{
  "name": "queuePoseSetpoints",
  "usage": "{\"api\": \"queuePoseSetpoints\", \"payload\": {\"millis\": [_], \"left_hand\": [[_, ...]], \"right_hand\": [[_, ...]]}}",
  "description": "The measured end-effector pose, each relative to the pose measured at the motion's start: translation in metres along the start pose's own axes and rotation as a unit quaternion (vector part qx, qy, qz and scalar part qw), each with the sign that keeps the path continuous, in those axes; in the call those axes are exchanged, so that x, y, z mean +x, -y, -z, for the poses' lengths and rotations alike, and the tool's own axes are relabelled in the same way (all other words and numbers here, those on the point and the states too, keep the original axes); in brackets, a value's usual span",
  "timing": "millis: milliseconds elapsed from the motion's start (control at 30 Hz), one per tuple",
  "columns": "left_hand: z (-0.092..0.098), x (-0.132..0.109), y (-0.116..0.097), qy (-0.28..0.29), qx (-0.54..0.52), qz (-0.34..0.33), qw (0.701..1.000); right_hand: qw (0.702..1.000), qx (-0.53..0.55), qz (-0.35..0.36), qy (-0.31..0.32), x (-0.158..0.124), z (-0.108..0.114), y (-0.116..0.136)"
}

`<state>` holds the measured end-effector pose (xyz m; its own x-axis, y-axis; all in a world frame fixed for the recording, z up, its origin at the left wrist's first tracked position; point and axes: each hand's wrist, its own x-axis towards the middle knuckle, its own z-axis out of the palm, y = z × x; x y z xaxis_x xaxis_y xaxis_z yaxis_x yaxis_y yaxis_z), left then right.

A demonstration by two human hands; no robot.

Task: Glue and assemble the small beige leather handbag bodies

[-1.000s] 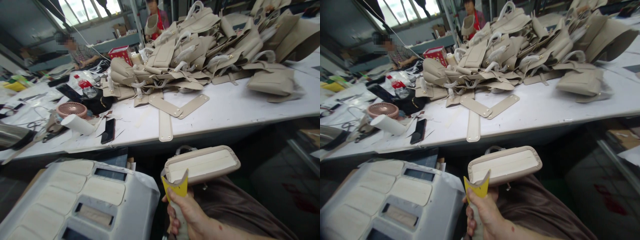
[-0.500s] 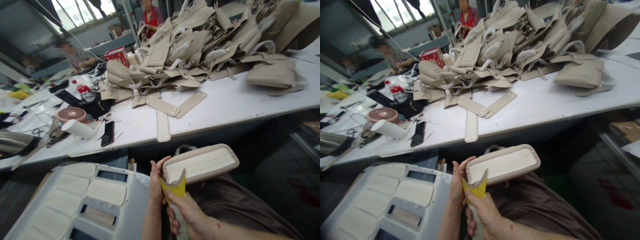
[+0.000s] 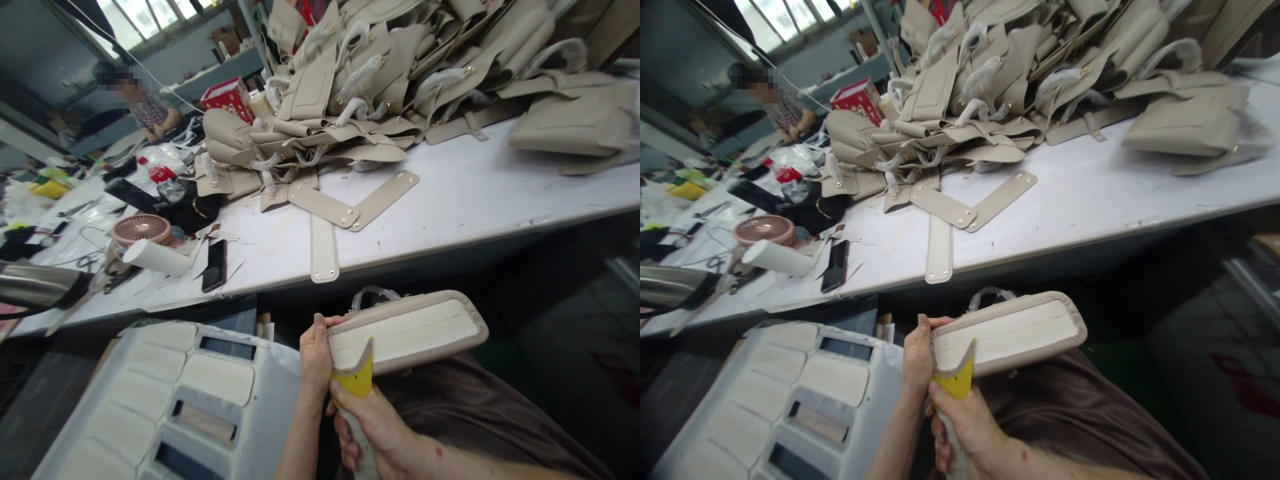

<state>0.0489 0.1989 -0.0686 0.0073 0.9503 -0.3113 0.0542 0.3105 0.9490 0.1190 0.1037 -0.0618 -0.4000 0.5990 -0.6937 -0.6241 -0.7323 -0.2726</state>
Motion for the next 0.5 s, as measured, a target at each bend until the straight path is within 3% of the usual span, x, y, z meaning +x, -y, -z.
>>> {"api": "queuePoseSetpoints", "payload": {"millis": [167,267,367,500], "left_hand": [[-0.008,0.004,-0.003,-0.021,0.116,-0.05,0.992],[-0.01,0.004,-0.006,-0.033,0.226,-0.089,0.969],[-0.014,0.003,-0.011,-0.052,0.335,-0.138,0.931],[-0.026,0.002,-0.02,-0.076,0.503,-0.183,0.841]], "right_hand": [[1.0,0.007,0.017,0.005,0.002,0.005,0.006],[1.0,-0.001,0.03,0.005,0.004,0.008,0.006],[0.999,-0.016,0.036,0.021,0.005,0.012,0.005],[0.999,-0.019,0.028,0.033,-0.001,0.017,0.005]]}}
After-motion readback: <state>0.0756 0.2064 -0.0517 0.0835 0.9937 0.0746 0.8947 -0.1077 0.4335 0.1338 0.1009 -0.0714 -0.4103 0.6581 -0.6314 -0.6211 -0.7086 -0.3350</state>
